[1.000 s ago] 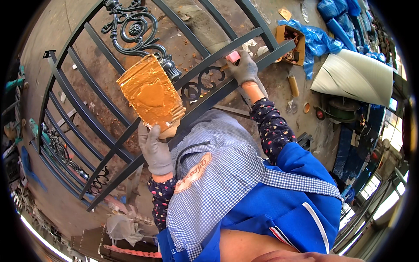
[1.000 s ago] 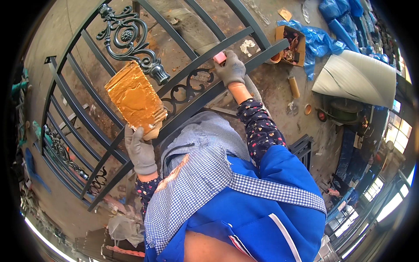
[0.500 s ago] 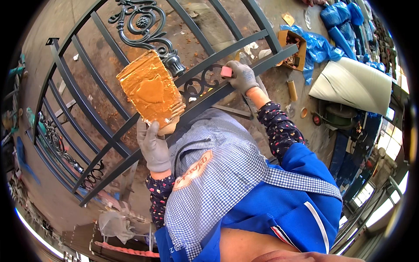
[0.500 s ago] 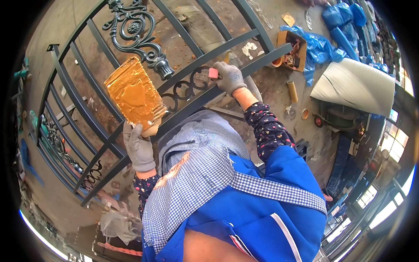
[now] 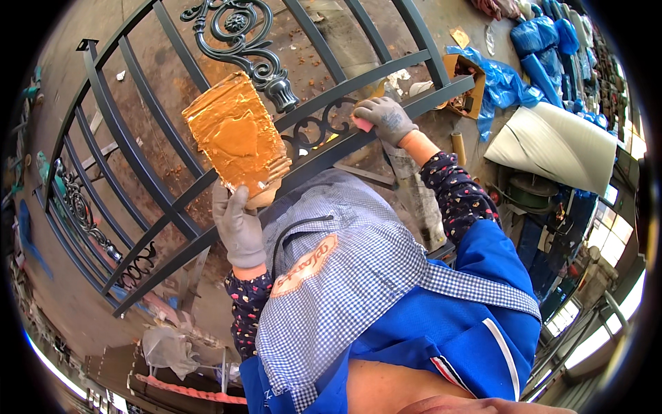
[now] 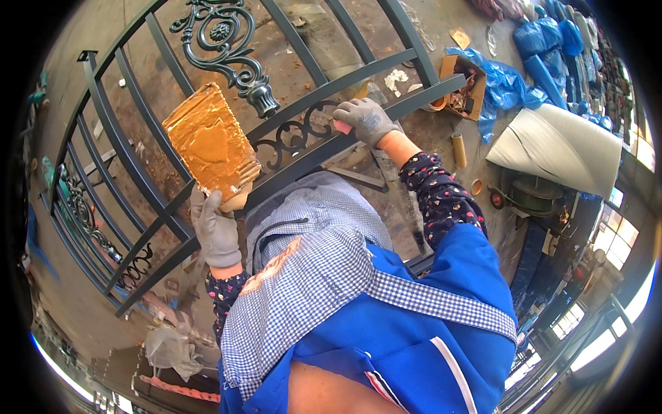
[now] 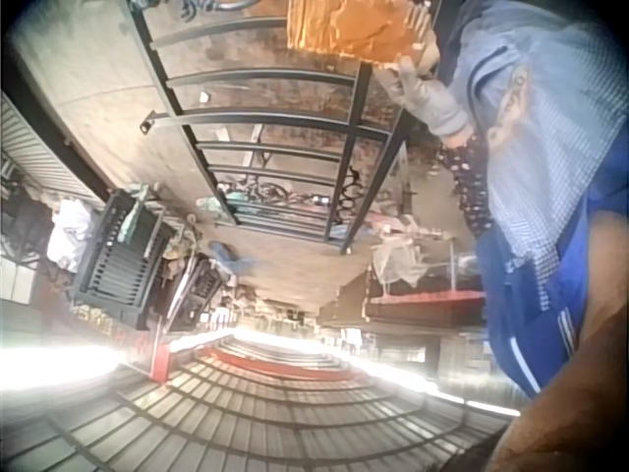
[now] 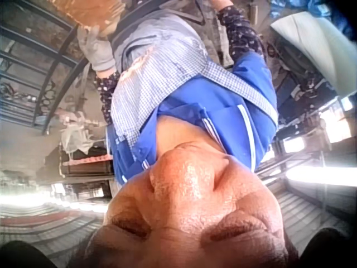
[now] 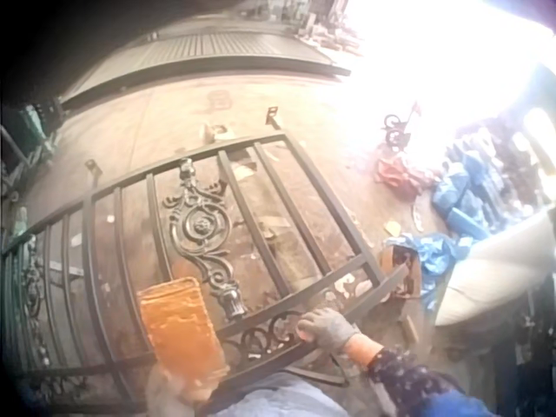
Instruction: The person applies adhesive to a gold leaf sheet using a brush and then presses the leaf onto the curves of a black metal gate with a pink sponge to ensure adhesion.
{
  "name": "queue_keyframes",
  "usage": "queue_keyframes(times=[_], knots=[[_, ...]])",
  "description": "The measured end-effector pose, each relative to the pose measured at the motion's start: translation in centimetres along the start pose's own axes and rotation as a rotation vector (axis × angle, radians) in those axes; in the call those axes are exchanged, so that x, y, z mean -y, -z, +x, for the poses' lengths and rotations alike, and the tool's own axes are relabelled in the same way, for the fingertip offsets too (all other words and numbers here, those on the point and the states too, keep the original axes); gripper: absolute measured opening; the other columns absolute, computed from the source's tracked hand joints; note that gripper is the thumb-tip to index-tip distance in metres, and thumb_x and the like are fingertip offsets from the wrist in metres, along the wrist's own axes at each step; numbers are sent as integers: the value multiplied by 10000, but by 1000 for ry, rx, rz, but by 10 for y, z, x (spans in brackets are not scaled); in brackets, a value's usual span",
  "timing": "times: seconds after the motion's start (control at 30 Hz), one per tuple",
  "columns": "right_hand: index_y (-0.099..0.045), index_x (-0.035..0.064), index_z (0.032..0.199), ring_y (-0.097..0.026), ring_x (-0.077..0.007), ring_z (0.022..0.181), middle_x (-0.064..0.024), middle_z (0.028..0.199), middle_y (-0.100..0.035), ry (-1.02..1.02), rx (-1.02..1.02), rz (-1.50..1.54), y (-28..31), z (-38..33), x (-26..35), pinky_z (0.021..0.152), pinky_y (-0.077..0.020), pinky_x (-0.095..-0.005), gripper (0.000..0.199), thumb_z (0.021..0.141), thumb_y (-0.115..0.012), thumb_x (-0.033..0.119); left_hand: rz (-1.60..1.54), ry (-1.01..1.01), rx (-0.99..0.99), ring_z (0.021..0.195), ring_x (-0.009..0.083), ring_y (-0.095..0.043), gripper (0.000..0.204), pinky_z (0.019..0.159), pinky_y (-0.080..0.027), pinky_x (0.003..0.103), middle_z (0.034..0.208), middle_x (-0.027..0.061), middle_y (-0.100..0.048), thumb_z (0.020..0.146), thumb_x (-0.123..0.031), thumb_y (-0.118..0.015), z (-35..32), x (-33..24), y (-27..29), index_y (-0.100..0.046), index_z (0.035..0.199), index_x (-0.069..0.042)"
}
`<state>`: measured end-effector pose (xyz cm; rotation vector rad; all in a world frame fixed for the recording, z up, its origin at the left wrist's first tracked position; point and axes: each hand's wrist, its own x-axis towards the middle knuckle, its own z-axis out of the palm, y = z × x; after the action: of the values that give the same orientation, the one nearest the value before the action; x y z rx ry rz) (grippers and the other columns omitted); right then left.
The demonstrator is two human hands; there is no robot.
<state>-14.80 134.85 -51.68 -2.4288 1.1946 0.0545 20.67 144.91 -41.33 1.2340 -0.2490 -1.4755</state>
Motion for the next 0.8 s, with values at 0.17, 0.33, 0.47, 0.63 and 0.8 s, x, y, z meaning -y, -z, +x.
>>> queue_keyframes(times=[0.17, 0.33, 0.47, 0.63, 0.8], knots=[[-638, 178, 1032, -618, -233, 1051, 5, 1125, -647, 63, 85, -135, 14, 0, -14, 900, -480, -372, 238, 802, -649, 119, -14, -6, -4, 1109, 202, -629, 443, 960, -507, 326, 1237, 108, -631, 898, -132, -636, -2, 3, 2, -550, 1310, 7], [-643, 183, 1032, -607, -225, 1084, 11, 1122, -647, 179, 80, -30, 7, 10, -9, 911, -480, -364, 232, 807, -647, 126, -8, -1, -21, 1094, 202, -638, 424, 946, -518, 330, 1213, 109, -641, 902, -127, -628, -4, 4, 0, -554, 1298, 5], [-649, 188, 1024, -602, -215, 1089, 18, 1118, -649, 278, 133, -78, 10, 17, -11, 913, -477, -363, 226, 804, -650, 134, -21, 3, -17, 1080, 206, -646, 418, 931, -529, 328, 1203, 112, -644, 905, -130, -626, -4, 3, -2, -553, 1291, 11], [-649, 201, 1027, -596, -201, 1084, 28, 1115, -649, 278, 208, -213, 26, 16, -34, 906, -469, -362, 232, 802, -653, 145, -45, -24, -24, 1078, 206, -647, 411, 926, -532, 325, 1206, 115, -643, 905, -129, -629, -5, 4, -3, -555, 1285, 10], [-644, 212, 1018, -593, -201, 1081, 32, 1088, -652, 346, 140, -144, 17, 21, -17, 905, -460, -347, 230, 798, -659, 145, -44, -16, -47, 1075, 197, -647, 410, 922, -532, 321, 1205, 104, -643, 903, -128, -634, -6, 10, 3, -557, 1284, 2]])
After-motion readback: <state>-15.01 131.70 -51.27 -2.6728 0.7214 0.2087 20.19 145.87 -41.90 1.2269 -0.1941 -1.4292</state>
